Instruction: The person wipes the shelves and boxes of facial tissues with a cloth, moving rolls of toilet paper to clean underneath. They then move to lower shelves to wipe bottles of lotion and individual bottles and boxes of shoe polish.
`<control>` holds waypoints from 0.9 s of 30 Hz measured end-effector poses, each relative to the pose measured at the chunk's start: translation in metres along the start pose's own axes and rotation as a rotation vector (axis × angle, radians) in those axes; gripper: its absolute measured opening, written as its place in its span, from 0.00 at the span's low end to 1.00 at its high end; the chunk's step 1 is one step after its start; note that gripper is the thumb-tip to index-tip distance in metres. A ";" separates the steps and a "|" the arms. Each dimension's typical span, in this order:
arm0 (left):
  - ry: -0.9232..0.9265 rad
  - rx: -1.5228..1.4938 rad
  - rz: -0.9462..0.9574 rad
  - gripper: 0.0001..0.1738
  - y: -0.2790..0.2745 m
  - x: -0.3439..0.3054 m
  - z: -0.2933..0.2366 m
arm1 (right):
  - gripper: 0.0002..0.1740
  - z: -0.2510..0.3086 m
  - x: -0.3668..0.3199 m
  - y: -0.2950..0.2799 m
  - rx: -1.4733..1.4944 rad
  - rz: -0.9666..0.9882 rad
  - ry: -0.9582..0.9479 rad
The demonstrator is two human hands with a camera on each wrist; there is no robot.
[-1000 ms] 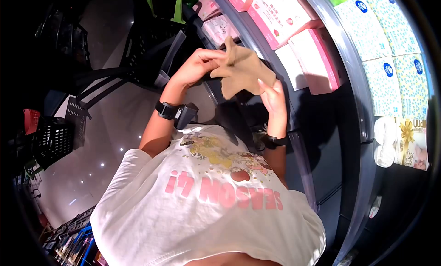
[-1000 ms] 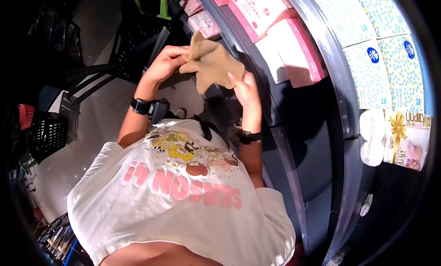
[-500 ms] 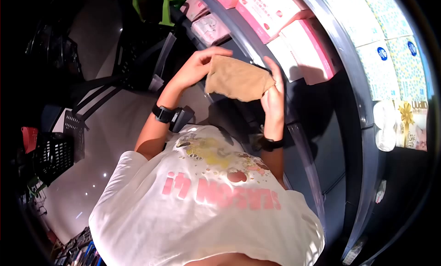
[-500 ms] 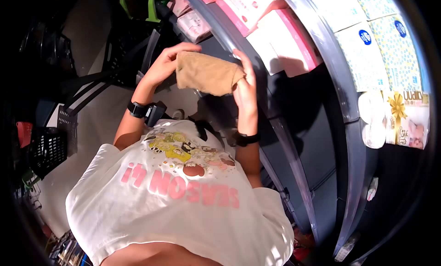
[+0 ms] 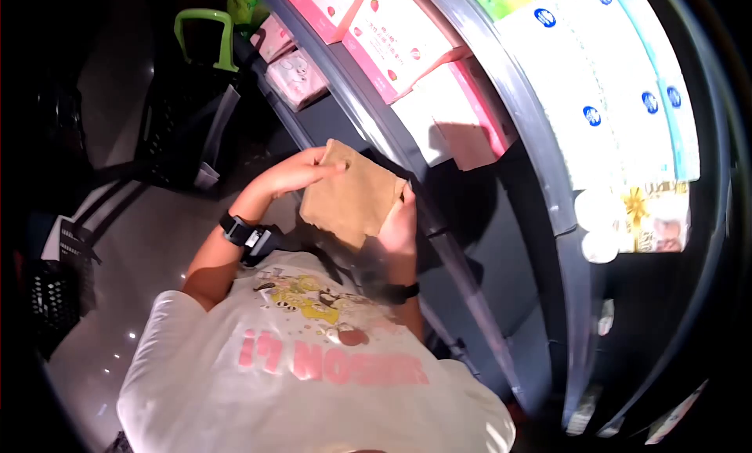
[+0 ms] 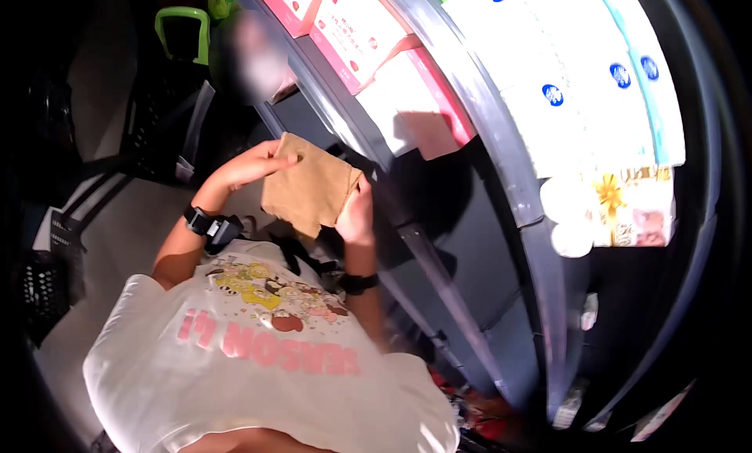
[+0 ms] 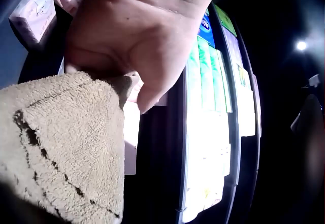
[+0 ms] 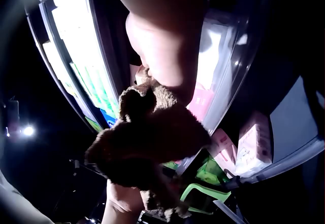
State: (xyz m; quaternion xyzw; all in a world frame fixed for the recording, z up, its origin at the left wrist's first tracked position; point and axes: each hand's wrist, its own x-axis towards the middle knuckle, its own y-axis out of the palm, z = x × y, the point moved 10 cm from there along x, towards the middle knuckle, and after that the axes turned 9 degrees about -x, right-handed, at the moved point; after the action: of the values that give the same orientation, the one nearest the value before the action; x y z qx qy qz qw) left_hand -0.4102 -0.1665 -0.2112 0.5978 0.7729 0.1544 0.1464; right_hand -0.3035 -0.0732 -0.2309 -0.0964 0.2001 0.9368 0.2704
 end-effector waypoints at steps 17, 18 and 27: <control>0.111 0.046 -0.157 0.24 0.023 0.157 0.004 | 0.27 0.018 -0.039 -0.082 -0.126 -0.466 -0.150; 0.110 0.055 -0.148 0.24 0.031 0.169 0.002 | 0.28 0.011 -0.047 -0.090 -0.059 -0.519 -0.100; 0.275 -0.230 -0.065 0.20 0.052 0.217 -0.019 | 0.28 -0.022 -0.113 -0.111 -0.015 -0.718 -0.113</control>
State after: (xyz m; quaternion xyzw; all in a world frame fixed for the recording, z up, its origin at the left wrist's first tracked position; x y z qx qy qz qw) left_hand -0.4252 0.0550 -0.1817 0.5250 0.7818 0.3173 0.1118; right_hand -0.1473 -0.0493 -0.2540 -0.1107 0.1312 0.7874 0.5921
